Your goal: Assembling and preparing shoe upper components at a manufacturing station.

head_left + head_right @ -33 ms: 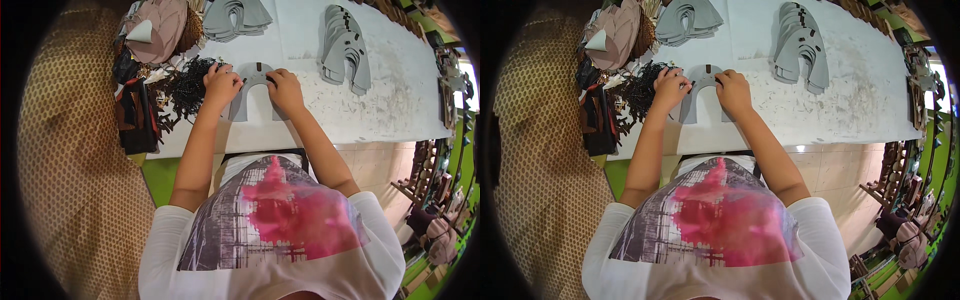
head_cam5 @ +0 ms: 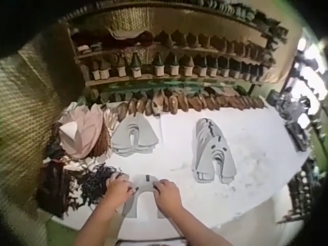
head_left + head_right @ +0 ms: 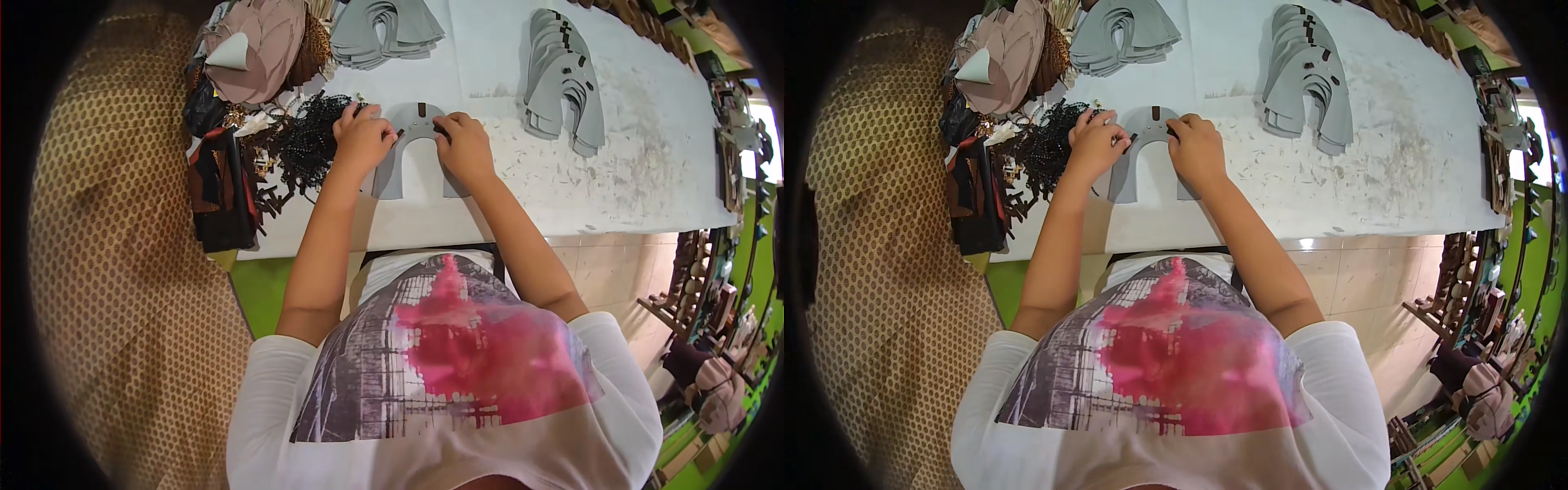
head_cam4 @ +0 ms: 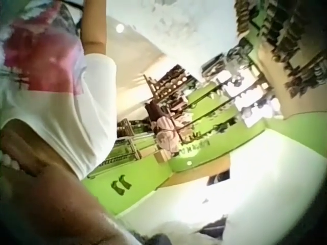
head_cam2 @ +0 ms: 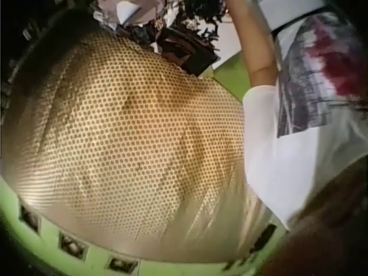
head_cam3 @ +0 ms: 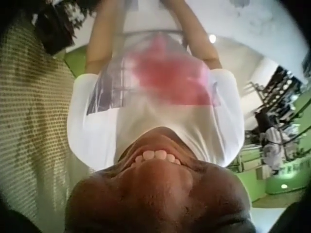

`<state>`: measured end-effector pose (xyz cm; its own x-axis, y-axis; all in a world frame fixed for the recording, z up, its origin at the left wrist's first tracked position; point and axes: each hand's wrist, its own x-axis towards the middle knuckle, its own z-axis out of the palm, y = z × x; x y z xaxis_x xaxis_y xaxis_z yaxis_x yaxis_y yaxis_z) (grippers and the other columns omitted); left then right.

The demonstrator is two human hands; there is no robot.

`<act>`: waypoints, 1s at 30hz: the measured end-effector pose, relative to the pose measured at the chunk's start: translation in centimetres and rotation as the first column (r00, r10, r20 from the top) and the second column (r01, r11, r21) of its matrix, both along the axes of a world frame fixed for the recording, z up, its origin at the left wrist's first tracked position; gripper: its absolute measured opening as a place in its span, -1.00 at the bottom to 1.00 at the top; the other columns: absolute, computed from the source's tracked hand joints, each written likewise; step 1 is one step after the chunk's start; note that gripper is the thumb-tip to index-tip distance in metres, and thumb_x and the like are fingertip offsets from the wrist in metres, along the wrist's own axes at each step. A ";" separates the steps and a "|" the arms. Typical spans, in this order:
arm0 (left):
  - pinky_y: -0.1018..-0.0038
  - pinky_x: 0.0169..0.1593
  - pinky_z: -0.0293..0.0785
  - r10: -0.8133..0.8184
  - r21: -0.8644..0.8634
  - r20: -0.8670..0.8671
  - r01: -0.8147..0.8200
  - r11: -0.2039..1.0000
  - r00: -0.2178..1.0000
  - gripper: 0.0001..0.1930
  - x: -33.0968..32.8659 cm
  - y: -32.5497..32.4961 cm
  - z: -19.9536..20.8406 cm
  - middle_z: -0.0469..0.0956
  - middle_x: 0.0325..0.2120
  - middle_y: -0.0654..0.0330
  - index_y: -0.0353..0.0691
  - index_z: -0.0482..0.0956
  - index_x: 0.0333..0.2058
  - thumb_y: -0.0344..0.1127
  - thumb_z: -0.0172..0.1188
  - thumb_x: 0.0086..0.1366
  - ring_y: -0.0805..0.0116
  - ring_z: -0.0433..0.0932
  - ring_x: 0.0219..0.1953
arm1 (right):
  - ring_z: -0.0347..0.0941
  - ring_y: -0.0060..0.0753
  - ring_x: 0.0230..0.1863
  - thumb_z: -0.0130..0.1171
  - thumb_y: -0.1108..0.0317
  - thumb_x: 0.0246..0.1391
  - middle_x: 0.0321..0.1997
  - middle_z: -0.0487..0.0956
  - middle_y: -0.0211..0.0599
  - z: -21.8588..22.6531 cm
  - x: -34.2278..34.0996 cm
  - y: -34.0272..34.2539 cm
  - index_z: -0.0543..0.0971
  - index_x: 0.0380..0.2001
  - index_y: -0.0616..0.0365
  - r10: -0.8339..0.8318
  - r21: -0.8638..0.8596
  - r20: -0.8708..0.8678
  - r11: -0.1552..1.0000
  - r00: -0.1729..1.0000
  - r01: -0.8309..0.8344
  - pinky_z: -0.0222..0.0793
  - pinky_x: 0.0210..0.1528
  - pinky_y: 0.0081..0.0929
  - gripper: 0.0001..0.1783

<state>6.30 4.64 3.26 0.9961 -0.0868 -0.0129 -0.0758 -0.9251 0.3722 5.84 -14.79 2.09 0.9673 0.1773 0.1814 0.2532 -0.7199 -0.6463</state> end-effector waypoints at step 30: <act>0.02 0.21 -0.18 -0.117 -0.086 -0.126 0.107 0.991 0.985 -0.97 2.3 -0.1 -0.4 0.25 0.15 0.18 0.08 0.62 -0.58 -0.23 0.25 -0.10 -0.12 -0.02 0.24 | 0.46 -0.09 -0.15 0.25 0.22 -0.20 -0.19 0.55 -0.13 0.9 6.7 1.2 0.54 -0.19 0.11 0.199 0.032 -0.514 0.976 0.834 -0.213 0.36 -0.11 -0.32 -0.58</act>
